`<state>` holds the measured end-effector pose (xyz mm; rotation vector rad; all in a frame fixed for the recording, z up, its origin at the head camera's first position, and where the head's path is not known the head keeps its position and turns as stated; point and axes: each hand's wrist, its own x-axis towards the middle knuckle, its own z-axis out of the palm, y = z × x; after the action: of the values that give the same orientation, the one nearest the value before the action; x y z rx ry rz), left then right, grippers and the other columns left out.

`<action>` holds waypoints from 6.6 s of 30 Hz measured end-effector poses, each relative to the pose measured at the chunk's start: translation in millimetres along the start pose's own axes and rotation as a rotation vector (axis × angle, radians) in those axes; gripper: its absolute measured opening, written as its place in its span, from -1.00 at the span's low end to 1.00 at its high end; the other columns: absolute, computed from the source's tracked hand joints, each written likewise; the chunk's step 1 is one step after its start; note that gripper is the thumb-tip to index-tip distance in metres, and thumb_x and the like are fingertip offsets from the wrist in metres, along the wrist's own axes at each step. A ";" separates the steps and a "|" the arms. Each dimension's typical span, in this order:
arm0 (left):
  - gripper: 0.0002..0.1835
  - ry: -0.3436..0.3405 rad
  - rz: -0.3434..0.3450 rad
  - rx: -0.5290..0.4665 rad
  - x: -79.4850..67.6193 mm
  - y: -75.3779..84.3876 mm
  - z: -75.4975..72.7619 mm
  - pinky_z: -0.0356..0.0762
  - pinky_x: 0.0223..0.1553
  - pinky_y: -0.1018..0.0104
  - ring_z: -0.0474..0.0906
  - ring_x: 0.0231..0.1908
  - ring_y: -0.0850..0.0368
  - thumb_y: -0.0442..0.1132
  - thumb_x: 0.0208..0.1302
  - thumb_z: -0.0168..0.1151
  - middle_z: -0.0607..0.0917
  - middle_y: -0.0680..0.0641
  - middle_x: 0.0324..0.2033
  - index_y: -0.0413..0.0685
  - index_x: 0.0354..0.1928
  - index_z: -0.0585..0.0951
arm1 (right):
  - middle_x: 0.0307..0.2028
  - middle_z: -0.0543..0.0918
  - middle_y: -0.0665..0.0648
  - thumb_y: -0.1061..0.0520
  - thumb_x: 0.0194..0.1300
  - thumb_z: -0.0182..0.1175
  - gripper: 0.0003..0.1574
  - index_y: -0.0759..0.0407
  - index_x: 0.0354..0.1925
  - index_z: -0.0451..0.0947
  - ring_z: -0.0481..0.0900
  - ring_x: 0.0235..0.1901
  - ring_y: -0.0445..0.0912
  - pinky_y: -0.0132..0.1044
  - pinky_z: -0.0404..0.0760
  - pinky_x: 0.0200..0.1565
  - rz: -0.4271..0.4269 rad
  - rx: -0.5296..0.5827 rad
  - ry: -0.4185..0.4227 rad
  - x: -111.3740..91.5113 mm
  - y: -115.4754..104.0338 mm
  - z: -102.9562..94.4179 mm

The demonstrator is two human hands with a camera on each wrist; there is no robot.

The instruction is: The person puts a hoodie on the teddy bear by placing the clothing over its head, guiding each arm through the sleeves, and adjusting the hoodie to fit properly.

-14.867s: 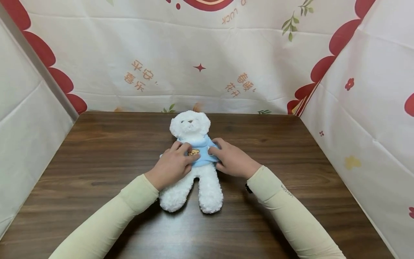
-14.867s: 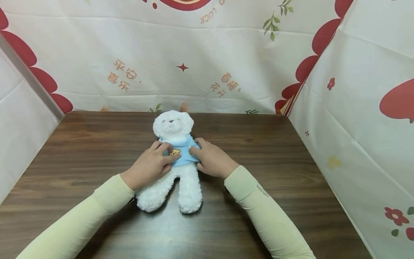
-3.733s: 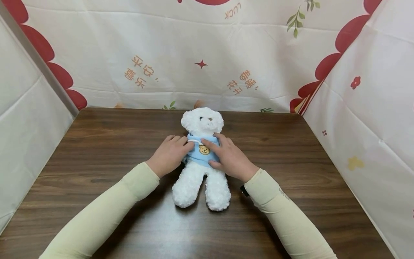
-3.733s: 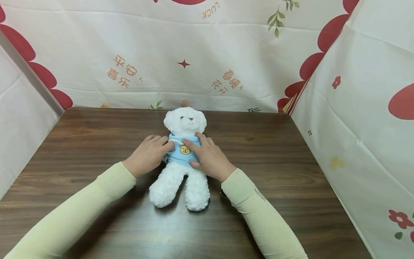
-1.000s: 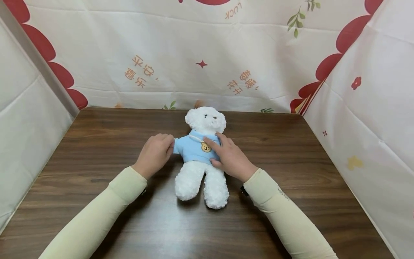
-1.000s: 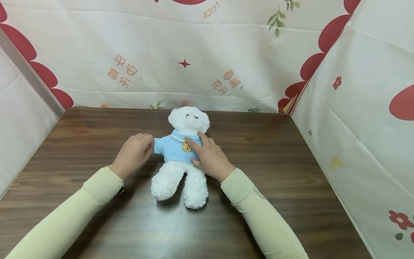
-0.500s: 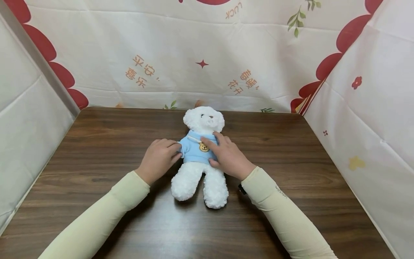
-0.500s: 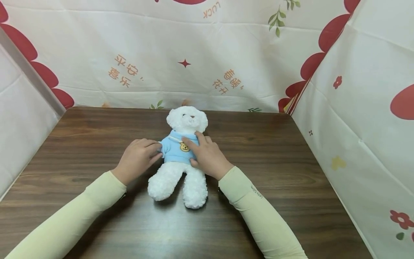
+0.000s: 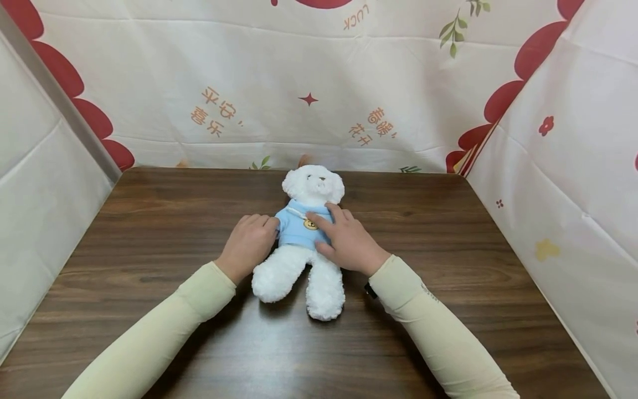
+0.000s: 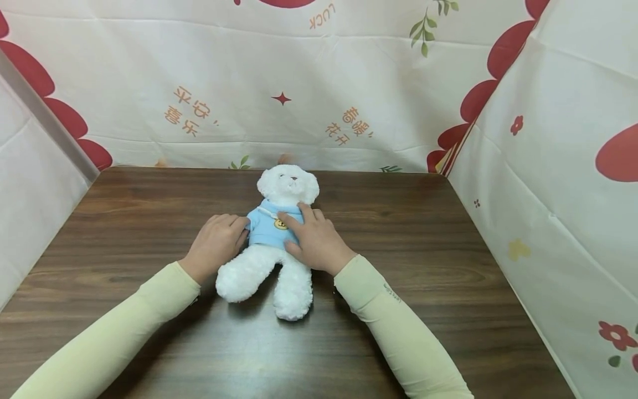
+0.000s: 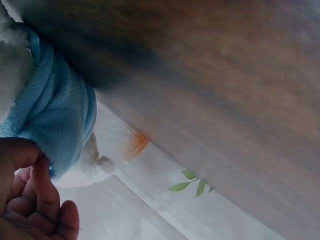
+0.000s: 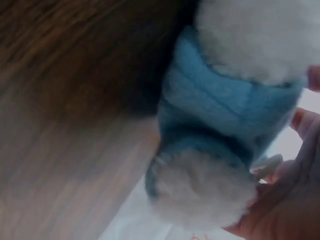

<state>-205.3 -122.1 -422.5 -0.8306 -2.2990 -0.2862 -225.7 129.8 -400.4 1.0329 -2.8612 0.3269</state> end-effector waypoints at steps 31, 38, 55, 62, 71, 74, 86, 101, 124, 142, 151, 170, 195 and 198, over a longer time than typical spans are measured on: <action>-0.76 -0.123 -0.109 -0.011 2.4 -1.6 -10.8 0.41 -0.47 0.15 0.54 -0.53 -0.01 -0.34 0.08 0.51 0.61 -0.04 -0.57 -0.12 -0.47 0.55 | 0.30 0.26 0.44 -0.22 0.40 0.17 -0.33 -0.01 0.36 0.40 0.38 0.13 0.31 0.11 0.50 0.07 0.013 0.002 0.055 4.3 -6.7 2.0; -0.72 -0.114 -0.105 0.021 5.7 2.1 -9.7 0.39 -0.56 0.15 0.53 -0.62 0.01 -0.38 0.09 0.48 0.55 -0.04 -0.67 -0.11 -0.54 0.49 | 0.30 0.26 0.45 -0.21 0.40 0.18 -0.34 0.00 0.35 0.41 0.38 0.14 0.33 0.14 0.49 0.08 0.004 -0.018 0.056 3.6 -8.8 1.3; -0.76 -0.060 -0.098 0.059 -1.7 -18.1 -14.3 0.33 -0.57 0.15 0.46 -0.63 -0.02 -0.55 0.12 0.23 0.56 -0.08 -0.67 -0.15 -0.60 0.50 | 0.27 0.29 0.45 -0.10 0.37 0.27 -0.43 0.01 0.28 0.51 0.41 0.12 0.33 0.15 0.57 -0.08 -0.005 -0.069 0.070 3.0 -11.5 2.4; -0.86 -0.097 -0.173 0.066 -4.6 -39.7 -17.8 0.39 -0.46 0.05 0.57 -0.52 -0.08 -0.45 0.13 0.38 0.66 -0.09 -0.54 -0.14 -0.45 0.60 | 0.30 0.28 0.39 -0.09 0.37 0.27 -0.46 -0.05 0.27 0.52 0.41 0.09 0.29 0.14 0.58 -0.20 0.000 -0.073 0.058 5.7 -13.6 4.7; -0.88 -0.169 -0.238 0.005 -4.9 -48.3 -18.7 0.41 -0.38 0.01 0.62 -0.47 -0.06 -0.34 0.18 0.43 0.71 -0.03 -0.45 -0.03 -0.39 0.63 | 0.31 0.27 0.39 -0.08 0.36 0.28 -0.48 -0.05 0.25 0.53 0.40 0.10 0.28 0.11 0.57 -0.18 0.001 -0.061 0.044 6.1 -12.7 4.6; -0.87 -0.208 -0.237 -0.036 -5.0 -44.4 -18.8 0.43 -0.40 0.02 0.59 -0.49 -0.04 -0.33 0.23 0.39 0.68 -0.02 -0.47 -0.03 -0.40 0.61 | 0.30 0.26 0.42 -0.07 0.36 0.29 -0.46 -0.01 0.26 0.51 0.39 0.11 0.30 0.11 0.58 -0.15 0.000 -0.045 0.033 6.3 -12.8 3.7; -0.87 -0.172 -0.092 -0.143 -9.8 -25.7 -21.1 0.54 -0.37 0.10 0.59 -0.40 0.03 -0.33 0.18 0.43 0.66 -0.02 -0.36 -0.11 -0.26 0.66 | 0.30 0.24 0.42 -0.08 0.34 0.31 -0.41 0.01 0.27 0.47 0.36 0.13 0.29 0.10 0.54 -0.03 0.048 0.015 0.011 5.9 -11.2 1.1; -0.92 -0.077 -0.150 0.004 -7.1 -11.6 -9.9 0.51 -0.48 0.10 0.61 -0.50 -0.05 -0.38 0.15 0.42 0.67 -0.11 -0.49 -0.26 -0.34 0.71 | 0.29 0.21 0.45 -0.13 0.34 0.30 -0.12 0.03 0.49 0.22 0.36 0.11 0.29 0.08 0.55 -0.03 -0.009 -0.036 0.030 9.5 -14.7 1.8; -0.80 -0.129 -0.259 0.023 -13.4 -41.9 -20.4 0.38 -0.42 0.05 0.47 -0.39 -0.11 -0.47 0.12 0.42 0.68 -0.10 -0.42 -0.11 -0.38 0.55 | 0.30 0.24 0.33 -0.16 0.34 0.28 -0.13 -0.11 0.51 0.21 0.38 0.02 0.16 -0.03 0.58 -0.19 0.084 -0.012 -0.069 16.1 -10.6 2.0; -0.64 -0.401 -0.439 -0.401 2.5 -25.3 -25.6 0.54 -0.16 0.10 0.60 -0.26 0.06 -0.13 0.36 0.31 0.70 -0.11 -0.16 -0.21 0.07 0.60 | 0.05 0.34 0.19 0.05 0.47 0.16 -0.56 0.20 0.21 0.45 0.45 -0.11 -0.01 -0.11 0.49 -0.07 0.103 0.459 0.116 14.4 23.9 -12.4; -0.69 -0.315 -0.356 -0.390 -2.6 -29.3 -29.5 0.55 -0.25 0.17 0.54 -0.40 0.14 -0.26 0.34 0.32 0.72 -0.09 -0.30 -0.25 0.06 0.64 | 0.11 0.48 0.15 0.03 0.54 0.03 -0.67 0.15 0.14 0.42 0.52 0.03 0.01 -0.05 0.52 0.02 0.229 0.575 0.112 12.7 41.2 -11.2; -0.76 -0.340 -0.467 -0.321 -11.6 -26.6 -28.3 0.33 -0.53 0.25 0.32 -0.62 0.17 -0.14 0.27 0.38 0.48 0.05 -0.61 -0.07 -0.36 0.51 | -0.57 0.44 0.00 0.05 0.19 0.44 -0.63 0.08 -0.34 0.38 0.36 -0.58 -0.13 -0.24 0.37 -0.49 0.220 0.237 0.124 -32.3 44.3 -10.7; -0.71 -0.293 -0.208 -0.329 -16.7 -52.3 -33.9 0.33 -0.44 0.25 0.28 -0.54 0.14 -0.39 0.31 0.31 0.35 0.06 -0.59 -0.06 -0.46 0.38 | -0.68 0.35 -0.02 0.33 0.30 0.19 -0.69 0.10 -0.52 0.34 0.28 -0.65 -0.15 -0.28 0.31 -0.56 0.183 0.178 0.206 -31.6 68.8 -17.5; -0.77 -0.291 -0.230 -0.332 -13.9 -48.8 -32.5 0.37 -0.42 0.25 0.34 -0.53 0.16 -0.34 0.29 0.35 0.44 0.07 -0.55 -0.06 -0.40 0.46 | -0.65 0.37 0.00 0.31 0.31 0.20 -0.72 0.10 -0.48 0.35 0.29 -0.64 -0.14 -0.26 0.31 -0.55 0.192 0.205 0.179 -31.1 66.9 -15.5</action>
<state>-211.4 -179.8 -406.2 -0.8087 -2.6694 -0.7058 -244.5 202.8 -401.4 0.7126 -2.8100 0.7021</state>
